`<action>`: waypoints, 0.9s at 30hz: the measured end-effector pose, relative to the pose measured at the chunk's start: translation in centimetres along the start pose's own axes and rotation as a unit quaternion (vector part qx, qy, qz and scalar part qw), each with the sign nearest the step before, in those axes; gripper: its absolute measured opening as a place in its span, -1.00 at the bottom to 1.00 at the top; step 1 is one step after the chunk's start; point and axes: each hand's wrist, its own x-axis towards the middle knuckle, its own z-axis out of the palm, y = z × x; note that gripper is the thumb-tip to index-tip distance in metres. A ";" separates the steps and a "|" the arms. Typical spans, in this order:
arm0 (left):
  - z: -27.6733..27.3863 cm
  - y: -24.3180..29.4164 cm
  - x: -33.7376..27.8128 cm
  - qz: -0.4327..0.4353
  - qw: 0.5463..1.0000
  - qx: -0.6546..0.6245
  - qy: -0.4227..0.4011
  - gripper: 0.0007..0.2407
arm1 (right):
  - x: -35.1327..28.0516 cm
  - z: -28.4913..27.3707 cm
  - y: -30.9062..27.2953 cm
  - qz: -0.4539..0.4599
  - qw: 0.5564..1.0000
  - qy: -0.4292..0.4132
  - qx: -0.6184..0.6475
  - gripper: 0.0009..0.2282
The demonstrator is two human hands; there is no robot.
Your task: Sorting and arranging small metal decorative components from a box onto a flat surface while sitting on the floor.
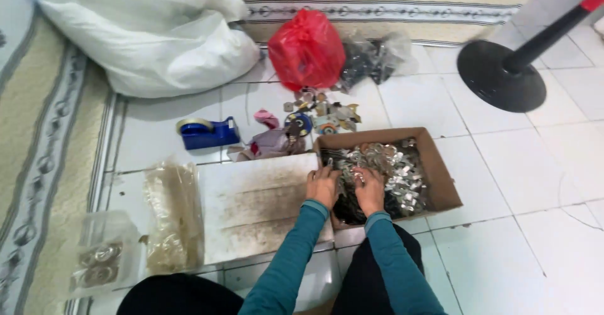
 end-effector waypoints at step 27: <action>15.3 8.9 17.2 0.005 0.988 0.064 -0.139 -0.49 | 11.6 2.1 18.0 0.047 0.984 -0.025 -0.171 -0.60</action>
